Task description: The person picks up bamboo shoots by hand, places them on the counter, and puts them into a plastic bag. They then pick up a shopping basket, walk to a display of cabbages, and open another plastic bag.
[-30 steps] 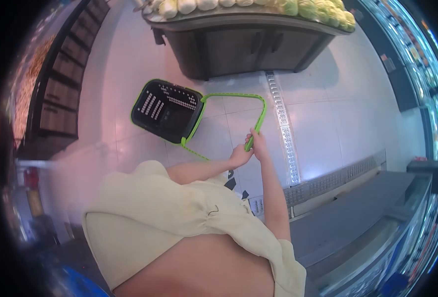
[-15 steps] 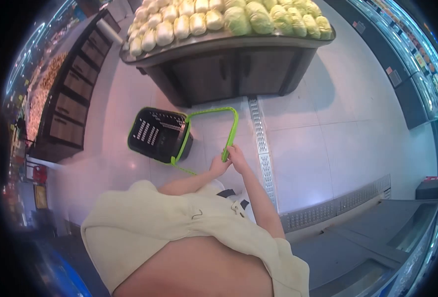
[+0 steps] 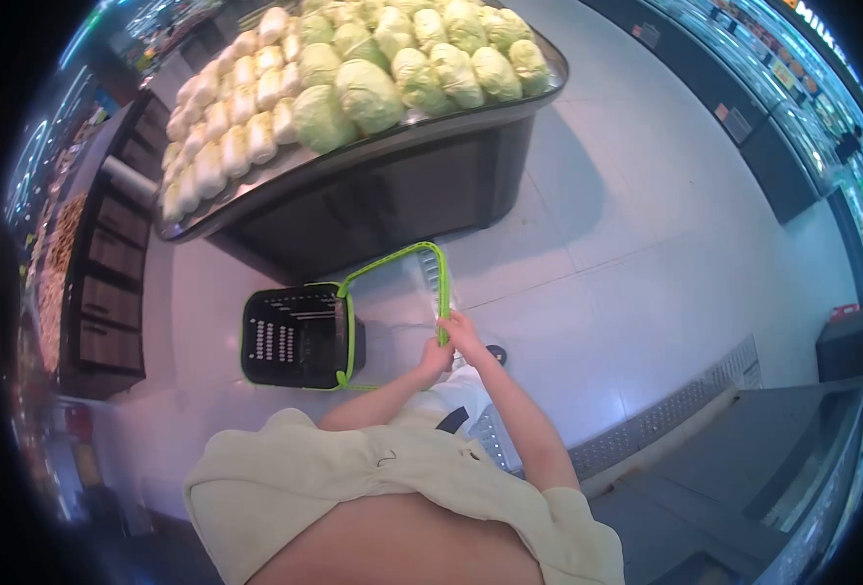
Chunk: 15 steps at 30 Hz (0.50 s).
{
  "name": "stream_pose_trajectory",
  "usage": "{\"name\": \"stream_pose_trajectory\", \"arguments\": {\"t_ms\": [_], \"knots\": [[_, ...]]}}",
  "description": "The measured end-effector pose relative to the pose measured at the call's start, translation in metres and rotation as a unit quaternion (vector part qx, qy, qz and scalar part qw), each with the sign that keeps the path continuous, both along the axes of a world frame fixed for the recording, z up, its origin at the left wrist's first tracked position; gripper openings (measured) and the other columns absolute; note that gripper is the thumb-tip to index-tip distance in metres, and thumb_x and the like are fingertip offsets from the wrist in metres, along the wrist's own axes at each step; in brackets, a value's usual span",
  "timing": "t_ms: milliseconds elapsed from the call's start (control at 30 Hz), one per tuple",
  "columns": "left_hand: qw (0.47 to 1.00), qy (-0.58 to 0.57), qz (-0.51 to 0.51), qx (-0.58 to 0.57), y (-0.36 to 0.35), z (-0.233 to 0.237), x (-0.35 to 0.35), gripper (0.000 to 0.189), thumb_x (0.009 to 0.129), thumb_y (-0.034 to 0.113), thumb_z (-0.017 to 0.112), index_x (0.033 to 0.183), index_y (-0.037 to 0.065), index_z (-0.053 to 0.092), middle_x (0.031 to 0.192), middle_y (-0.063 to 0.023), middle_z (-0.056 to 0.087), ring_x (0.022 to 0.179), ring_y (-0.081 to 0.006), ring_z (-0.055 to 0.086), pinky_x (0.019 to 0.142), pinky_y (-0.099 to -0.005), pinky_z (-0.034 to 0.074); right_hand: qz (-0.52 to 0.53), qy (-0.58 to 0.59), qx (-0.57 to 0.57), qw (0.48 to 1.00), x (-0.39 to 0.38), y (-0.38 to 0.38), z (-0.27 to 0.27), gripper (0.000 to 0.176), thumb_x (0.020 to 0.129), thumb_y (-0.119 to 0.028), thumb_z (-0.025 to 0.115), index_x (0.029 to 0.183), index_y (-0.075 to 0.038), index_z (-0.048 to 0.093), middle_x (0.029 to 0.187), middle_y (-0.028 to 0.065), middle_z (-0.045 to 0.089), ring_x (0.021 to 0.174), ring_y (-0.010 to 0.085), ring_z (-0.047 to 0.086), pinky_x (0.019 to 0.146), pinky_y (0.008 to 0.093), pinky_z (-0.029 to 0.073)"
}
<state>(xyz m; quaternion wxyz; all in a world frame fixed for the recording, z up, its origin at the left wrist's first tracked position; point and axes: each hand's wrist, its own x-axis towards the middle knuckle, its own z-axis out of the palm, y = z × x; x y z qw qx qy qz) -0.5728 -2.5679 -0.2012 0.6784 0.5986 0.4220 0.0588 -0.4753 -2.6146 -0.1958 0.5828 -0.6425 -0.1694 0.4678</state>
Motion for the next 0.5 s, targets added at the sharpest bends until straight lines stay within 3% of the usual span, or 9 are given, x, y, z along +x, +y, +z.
{"name": "stream_pose_trajectory", "arguments": {"t_ms": [100,167,267,367,500], "knots": [[0.998,-0.018,0.029,-0.050,0.001,0.001,0.085,0.028,0.083,0.027,0.059,0.072,0.001,0.058,0.053,-0.0086,0.055,0.042,-0.0159,0.054,0.038,-0.0308,0.041,-0.055,0.052,0.065,0.995,0.071,0.002,-0.011,0.031,0.086,-0.013,0.055,0.112,0.003,0.050,0.093,0.0104,0.062,0.084,0.0171,0.060,0.076,0.0296,0.049],[0.998,-0.040,0.030,0.048,-0.002,0.003,0.120,0.029,0.087,0.031,0.056,0.072,0.006,0.053,0.054,-0.0030,0.049,0.045,-0.0118,0.049,0.039,-0.0282,0.036,-0.044,0.028,0.021,0.998,0.111,0.002,0.005,0.033,0.086,-0.011,0.055,0.114,0.004,0.047,0.094,0.0112,0.062,0.085,0.0176,0.060,0.076,0.0299,0.049],[0.994,-0.051,0.072,-0.066,0.004,0.023,0.173,0.028,0.084,0.025,0.057,0.068,0.004,0.054,0.052,-0.0047,0.051,0.041,-0.0135,0.050,0.036,-0.0291,0.037,-0.009,0.016,-0.002,1.000,0.172,0.016,0.035,0.036,0.086,-0.010,0.053,0.117,0.004,0.043,0.095,0.0125,0.062,0.086,0.0191,0.061,0.075,0.0308,0.050],[0.987,-0.057,0.076,-0.127,0.007,0.023,0.212,0.027,0.085,0.026,0.056,0.067,0.005,0.054,0.051,-0.0026,0.049,0.041,-0.0123,0.048,0.036,-0.0279,0.035,0.010,0.053,0.001,0.999,0.214,0.013,0.033,0.036,0.087,-0.011,0.052,0.118,0.004,0.041,0.098,0.0146,0.061,0.088,0.0214,0.061,0.077,0.0324,0.050],[0.989,-0.041,0.071,-0.121,0.009,0.019,0.253,0.025,0.085,0.026,0.057,0.070,0.006,0.054,0.054,-0.0035,0.050,0.042,-0.0116,0.047,0.036,-0.0271,0.035,-0.016,0.171,0.024,0.985,0.265,0.013,0.012,0.035,0.089,-0.015,0.053,0.117,0.003,0.041,0.097,0.0158,0.060,0.090,0.0236,0.061,0.080,0.0339,0.050]]}}
